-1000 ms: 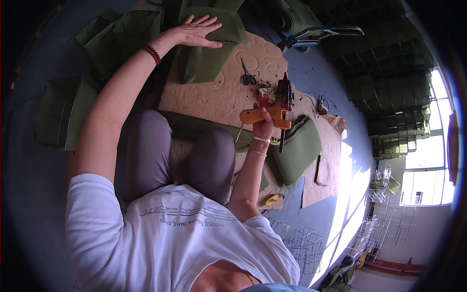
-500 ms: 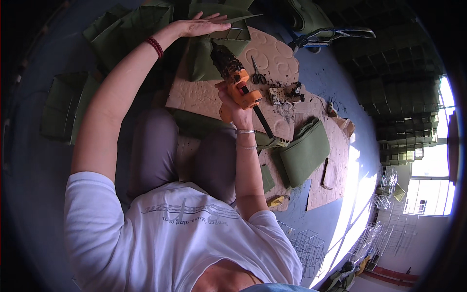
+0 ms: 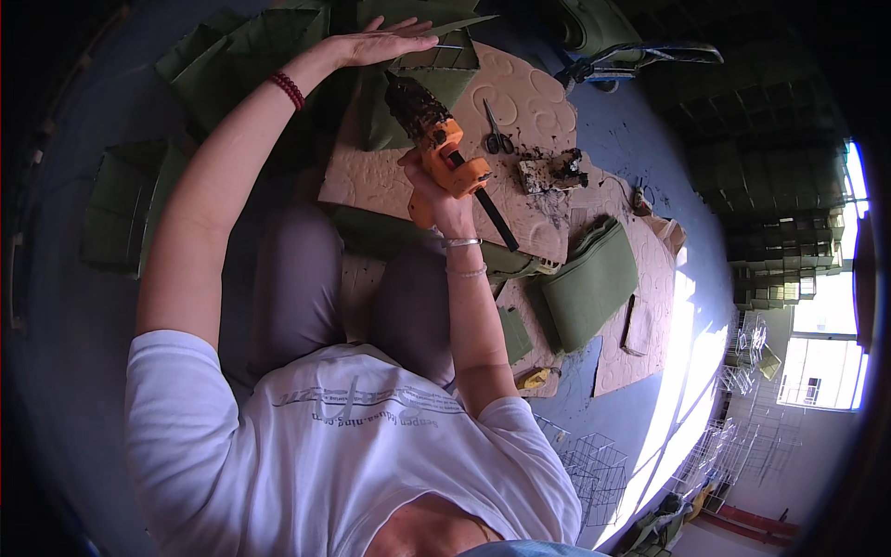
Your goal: Assembling and securing mesh containers using a hot glue gun.
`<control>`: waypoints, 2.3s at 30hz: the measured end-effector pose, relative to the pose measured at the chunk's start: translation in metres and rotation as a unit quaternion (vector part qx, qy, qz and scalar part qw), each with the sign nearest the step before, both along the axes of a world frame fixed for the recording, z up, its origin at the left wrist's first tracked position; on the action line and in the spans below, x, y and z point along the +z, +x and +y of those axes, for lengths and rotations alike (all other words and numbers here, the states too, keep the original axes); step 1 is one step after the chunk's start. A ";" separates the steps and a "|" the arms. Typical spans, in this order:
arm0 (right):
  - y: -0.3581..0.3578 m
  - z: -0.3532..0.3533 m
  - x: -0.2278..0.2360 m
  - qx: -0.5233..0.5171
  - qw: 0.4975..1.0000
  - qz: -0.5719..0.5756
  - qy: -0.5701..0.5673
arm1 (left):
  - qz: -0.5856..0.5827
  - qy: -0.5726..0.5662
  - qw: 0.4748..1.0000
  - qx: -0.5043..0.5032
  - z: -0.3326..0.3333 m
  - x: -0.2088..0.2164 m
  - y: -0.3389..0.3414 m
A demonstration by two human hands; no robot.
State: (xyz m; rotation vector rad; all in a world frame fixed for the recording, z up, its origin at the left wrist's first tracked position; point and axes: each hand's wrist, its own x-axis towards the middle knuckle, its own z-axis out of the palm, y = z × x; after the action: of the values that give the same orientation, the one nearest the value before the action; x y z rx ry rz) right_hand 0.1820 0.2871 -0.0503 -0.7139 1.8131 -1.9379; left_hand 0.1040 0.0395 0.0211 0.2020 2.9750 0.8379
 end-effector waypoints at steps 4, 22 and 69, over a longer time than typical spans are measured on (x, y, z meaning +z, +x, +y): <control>0.002 -0.001 0.002 -0.014 1.000 -0.008 -0.010 | -0.004 -0.003 1.000 -0.002 0.001 0.002 0.003; -0.007 0.002 -0.012 -0.033 0.997 -0.013 -0.062 | 0.013 -0.013 1.000 0.003 0.000 -0.003 0.000; -0.008 0.010 -0.013 -0.089 0.989 -0.010 -0.118 | 0.008 -0.018 1.000 0.009 0.004 0.002 0.006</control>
State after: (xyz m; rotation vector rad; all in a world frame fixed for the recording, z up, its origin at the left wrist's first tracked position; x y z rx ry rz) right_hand 0.1739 0.2971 -0.0629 -0.6199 1.7044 -2.2958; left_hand 0.1102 0.0430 0.0230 0.1823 3.0085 0.7882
